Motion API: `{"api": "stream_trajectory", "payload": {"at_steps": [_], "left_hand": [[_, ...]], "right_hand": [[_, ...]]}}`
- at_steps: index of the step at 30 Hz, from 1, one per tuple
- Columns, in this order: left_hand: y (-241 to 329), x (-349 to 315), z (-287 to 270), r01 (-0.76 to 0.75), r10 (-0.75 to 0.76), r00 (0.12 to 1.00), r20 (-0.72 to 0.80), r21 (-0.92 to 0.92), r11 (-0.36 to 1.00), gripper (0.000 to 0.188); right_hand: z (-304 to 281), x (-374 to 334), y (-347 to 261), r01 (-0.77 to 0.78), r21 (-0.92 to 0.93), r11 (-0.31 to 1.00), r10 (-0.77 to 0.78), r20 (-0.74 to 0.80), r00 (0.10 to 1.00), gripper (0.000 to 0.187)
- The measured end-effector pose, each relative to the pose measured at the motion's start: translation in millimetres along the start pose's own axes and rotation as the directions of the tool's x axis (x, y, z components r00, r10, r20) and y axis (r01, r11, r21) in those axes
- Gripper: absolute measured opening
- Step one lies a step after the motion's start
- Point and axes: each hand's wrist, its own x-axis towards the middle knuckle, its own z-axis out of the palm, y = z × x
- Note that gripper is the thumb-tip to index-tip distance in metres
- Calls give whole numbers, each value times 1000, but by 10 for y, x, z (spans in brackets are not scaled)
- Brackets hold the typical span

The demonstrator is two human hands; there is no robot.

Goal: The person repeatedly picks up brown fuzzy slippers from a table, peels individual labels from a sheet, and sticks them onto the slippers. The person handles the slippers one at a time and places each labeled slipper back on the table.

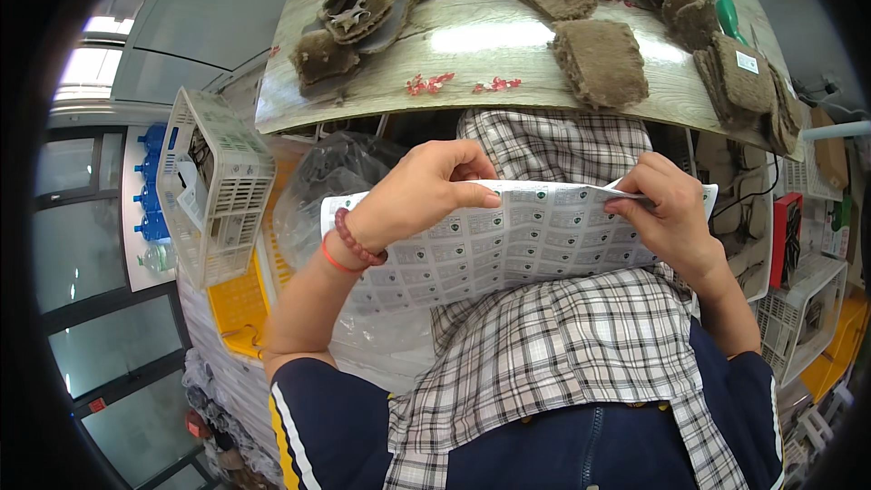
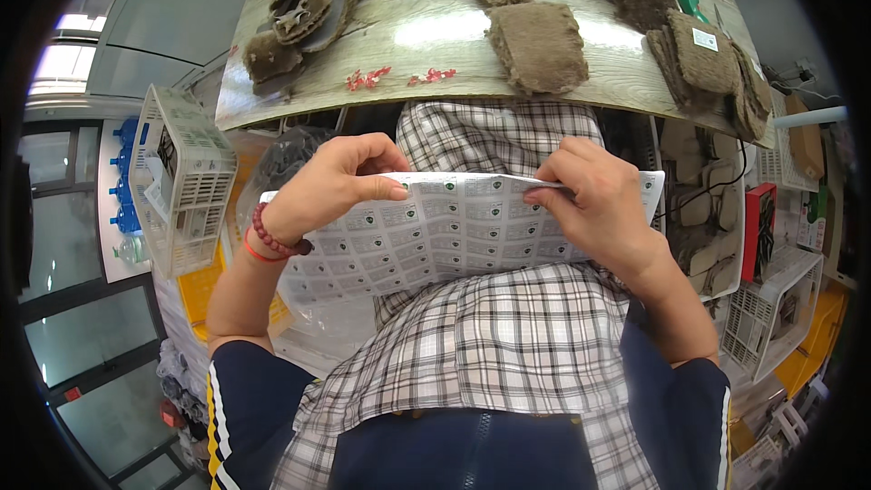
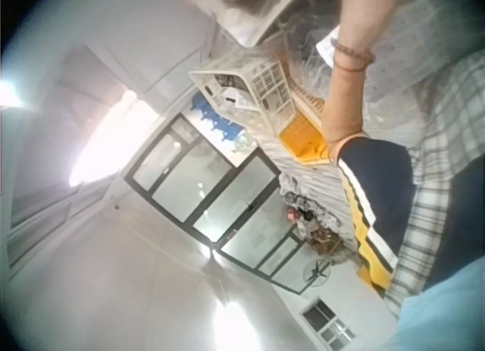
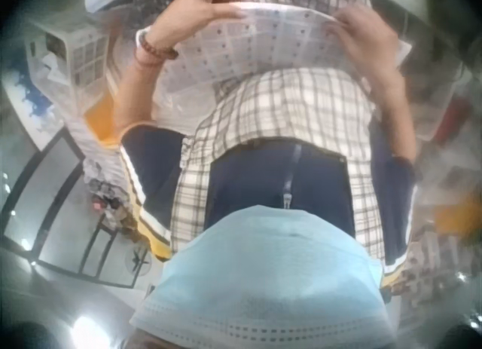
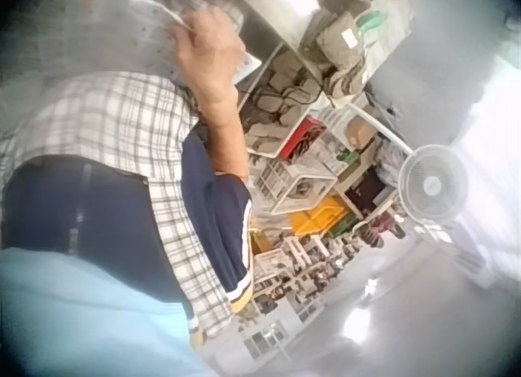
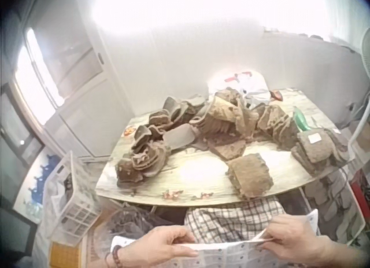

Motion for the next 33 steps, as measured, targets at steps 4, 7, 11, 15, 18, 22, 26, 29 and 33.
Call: {"api": "stream_trajectory", "payload": {"at_steps": [4,7,11,15,18,22,26,29,33], "left_hand": [[6,26,-63,61,-62,997,46,24,998,13],[-86,11,-19,-32,34,999,-23,89,996,14],[-58,-59,7,-69,73,997,-40,88,994,13],[-124,-240,-126,-17,34,994,-102,168,986,10],[-350,-374,-278,43,-27,990,-137,115,992,11],[-446,-539,-326,87,-83,984,-159,21,996,20],[-508,-649,-405,99,-94,979,-179,18,995,22],[-549,-733,-380,-8,19,975,-220,53,999,22],[-511,-813,-346,-47,65,971,-231,82,996,22]], "right_hand": [[-38,18,-48,-6,3,1000,6,39,999,22],[-8,2,-52,20,10,1000,-21,35,999,21],[-30,6,-40,-83,54,995,78,89,993,20],[-84,-30,103,-225,143,964,206,136,969,20],[-86,-32,127,-292,115,950,273,154,950,20],[-50,27,114,-233,32,972,226,147,963,19],[-63,41,73,-257,61,964,246,145,958,18],[-53,50,73,-267,32,963,260,143,955,17],[-50,53,70,-252,18,968,248,131,960,17]]}}
